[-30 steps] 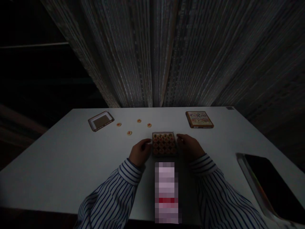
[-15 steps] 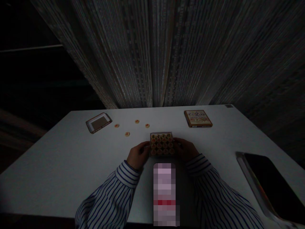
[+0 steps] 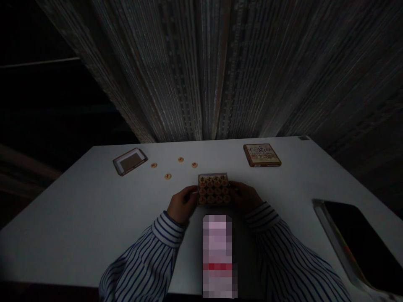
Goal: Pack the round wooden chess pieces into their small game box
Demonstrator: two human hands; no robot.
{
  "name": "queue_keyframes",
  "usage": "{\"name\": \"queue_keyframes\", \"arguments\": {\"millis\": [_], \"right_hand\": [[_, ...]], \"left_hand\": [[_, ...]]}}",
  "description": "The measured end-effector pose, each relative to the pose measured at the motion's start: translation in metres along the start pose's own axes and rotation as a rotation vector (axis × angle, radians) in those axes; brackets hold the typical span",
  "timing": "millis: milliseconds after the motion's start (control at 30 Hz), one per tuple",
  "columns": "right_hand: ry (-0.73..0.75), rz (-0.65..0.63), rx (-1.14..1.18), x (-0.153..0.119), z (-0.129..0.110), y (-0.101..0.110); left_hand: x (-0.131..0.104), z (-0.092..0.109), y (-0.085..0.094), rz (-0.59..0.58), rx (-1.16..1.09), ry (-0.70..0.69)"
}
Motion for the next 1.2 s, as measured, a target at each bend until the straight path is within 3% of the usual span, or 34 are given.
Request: {"name": "queue_keyframes", "arguments": {"millis": [433,1200], "right_hand": [[0.034,0.04,0.009,-0.0006,0.0042,-0.0071],[0.077,0.025,0.025,-0.0006,-0.0044,-0.0018]], "left_hand": [[-0.0001,0.0013,0.0034,0.033,0.039,-0.013],[-0.0004,-0.0001,0.003,0.069,0.028,-0.084]]}}
Point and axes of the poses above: each hand's wrist, its own x-axis towards the middle knuckle, its own y-axis out of the back of the hand, z = x × y, the point moved 6 cm from there along x, towards the middle knuckle, and after that the axes turned 7 degrees about -x, right-handed, at the moved point
